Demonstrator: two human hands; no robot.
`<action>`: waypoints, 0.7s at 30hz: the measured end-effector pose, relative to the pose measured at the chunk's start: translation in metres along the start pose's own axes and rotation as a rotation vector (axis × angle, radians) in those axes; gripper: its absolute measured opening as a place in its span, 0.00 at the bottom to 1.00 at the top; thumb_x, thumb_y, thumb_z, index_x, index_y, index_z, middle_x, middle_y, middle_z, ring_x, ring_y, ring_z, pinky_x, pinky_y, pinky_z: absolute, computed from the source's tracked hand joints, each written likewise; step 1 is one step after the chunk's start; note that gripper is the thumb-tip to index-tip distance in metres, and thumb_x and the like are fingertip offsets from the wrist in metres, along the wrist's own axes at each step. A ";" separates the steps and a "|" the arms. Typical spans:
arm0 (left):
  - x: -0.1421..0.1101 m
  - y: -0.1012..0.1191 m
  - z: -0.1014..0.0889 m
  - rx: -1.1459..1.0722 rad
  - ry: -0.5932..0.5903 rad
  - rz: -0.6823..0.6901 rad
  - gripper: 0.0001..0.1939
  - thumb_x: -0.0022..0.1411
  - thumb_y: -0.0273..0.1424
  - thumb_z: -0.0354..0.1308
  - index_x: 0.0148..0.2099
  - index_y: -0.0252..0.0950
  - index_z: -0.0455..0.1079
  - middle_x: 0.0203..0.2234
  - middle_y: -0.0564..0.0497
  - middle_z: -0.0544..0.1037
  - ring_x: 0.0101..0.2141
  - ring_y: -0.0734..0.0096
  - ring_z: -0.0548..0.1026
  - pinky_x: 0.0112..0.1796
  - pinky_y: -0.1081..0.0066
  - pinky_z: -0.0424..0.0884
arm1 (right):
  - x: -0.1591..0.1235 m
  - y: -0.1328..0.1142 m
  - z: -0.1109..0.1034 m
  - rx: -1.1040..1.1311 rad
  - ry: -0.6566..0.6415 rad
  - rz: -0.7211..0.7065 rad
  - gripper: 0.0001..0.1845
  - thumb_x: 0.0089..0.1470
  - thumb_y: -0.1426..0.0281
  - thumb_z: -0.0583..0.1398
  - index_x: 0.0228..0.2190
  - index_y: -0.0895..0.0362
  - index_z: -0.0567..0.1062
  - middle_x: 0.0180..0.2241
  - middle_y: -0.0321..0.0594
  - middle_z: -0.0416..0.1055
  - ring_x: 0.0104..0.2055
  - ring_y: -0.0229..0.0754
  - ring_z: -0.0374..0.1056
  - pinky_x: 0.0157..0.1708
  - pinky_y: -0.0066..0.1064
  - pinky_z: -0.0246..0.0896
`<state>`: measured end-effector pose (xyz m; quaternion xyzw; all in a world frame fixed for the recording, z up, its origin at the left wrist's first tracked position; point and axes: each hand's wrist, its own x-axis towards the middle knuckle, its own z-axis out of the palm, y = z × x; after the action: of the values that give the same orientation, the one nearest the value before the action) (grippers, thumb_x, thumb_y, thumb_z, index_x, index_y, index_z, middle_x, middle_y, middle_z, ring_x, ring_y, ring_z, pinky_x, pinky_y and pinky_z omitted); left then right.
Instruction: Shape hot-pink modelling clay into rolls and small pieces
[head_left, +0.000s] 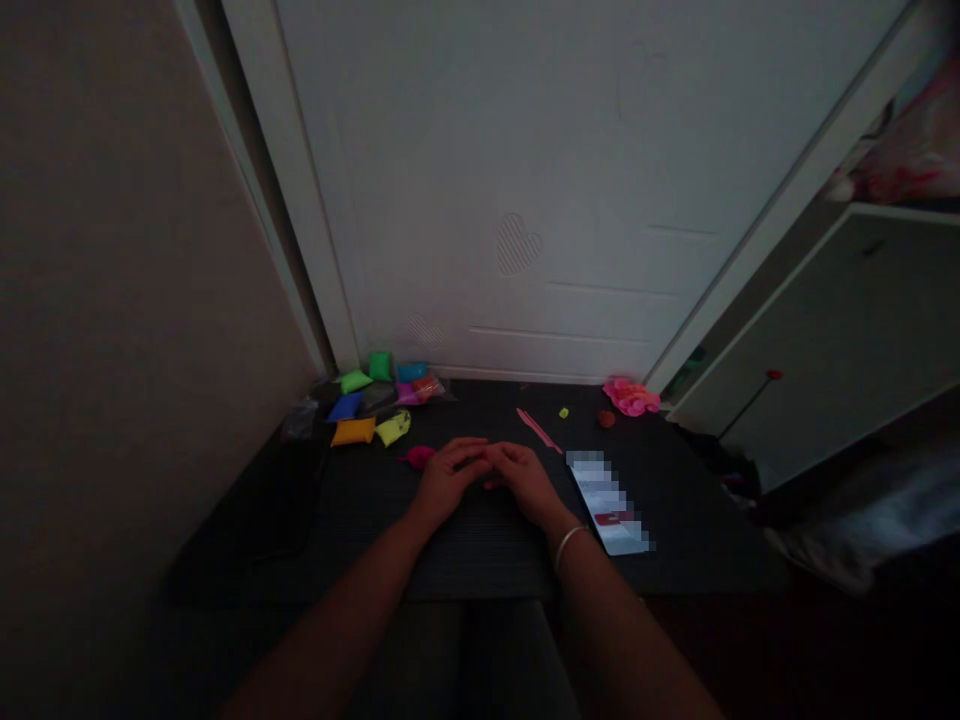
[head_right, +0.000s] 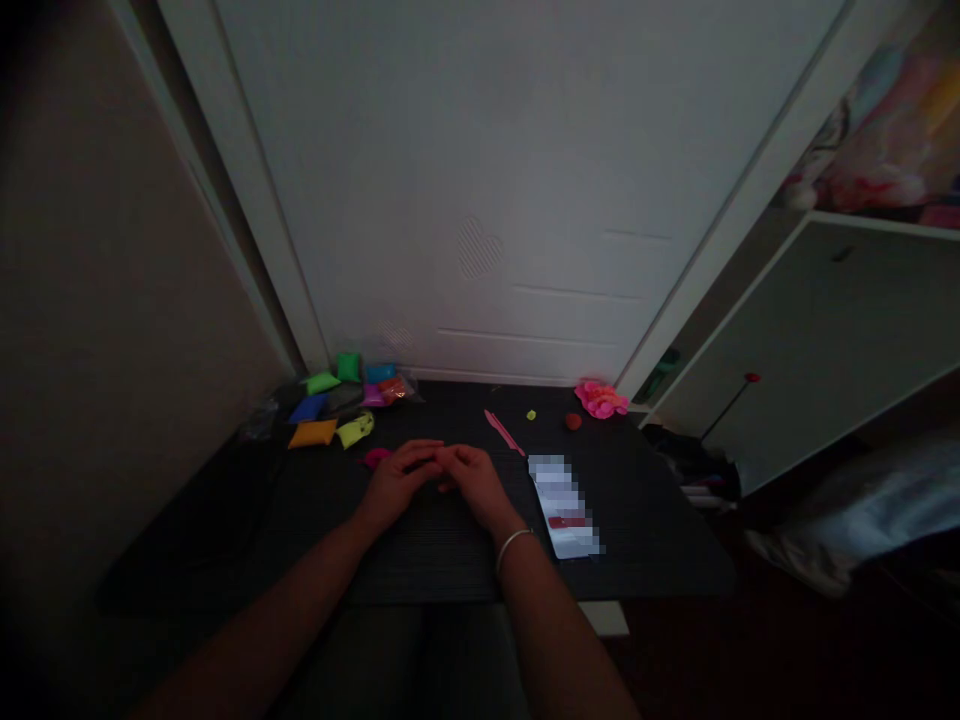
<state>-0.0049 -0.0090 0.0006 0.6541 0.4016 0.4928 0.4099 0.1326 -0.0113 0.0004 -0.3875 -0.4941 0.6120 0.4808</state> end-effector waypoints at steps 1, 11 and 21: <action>0.000 0.000 0.000 -0.003 0.005 -0.001 0.09 0.51 0.29 0.57 0.36 0.38 0.73 0.39 0.49 0.72 0.41 0.67 0.69 0.45 0.64 0.63 | 0.000 0.000 0.000 0.000 -0.010 0.003 0.15 0.45 0.59 0.58 0.28 0.59 0.74 0.25 0.36 0.69 0.26 0.32 0.64 0.22 0.22 0.60; 0.001 -0.003 -0.001 0.116 0.089 -0.013 0.17 0.52 0.32 0.56 0.46 0.39 0.68 0.43 0.49 0.72 0.43 0.68 0.69 0.45 0.65 0.64 | 0.001 -0.007 -0.011 -0.277 0.147 0.023 0.17 0.46 0.60 0.57 0.35 0.58 0.72 0.29 0.38 0.69 0.30 0.36 0.65 0.26 0.25 0.58; 0.003 -0.014 -0.004 0.501 0.134 0.051 0.15 0.57 0.28 0.48 0.47 0.38 0.67 0.45 0.49 0.72 0.48 0.67 0.66 0.49 0.60 0.61 | 0.000 -0.015 -0.016 -1.218 0.256 0.117 0.15 0.48 0.57 0.54 0.30 0.51 0.76 0.33 0.38 0.71 0.36 0.41 0.65 0.31 0.28 0.53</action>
<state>-0.0097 -0.0009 -0.0105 0.7109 0.5209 0.4304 0.1951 0.1512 -0.0063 0.0119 -0.6886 -0.6708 0.1947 0.1947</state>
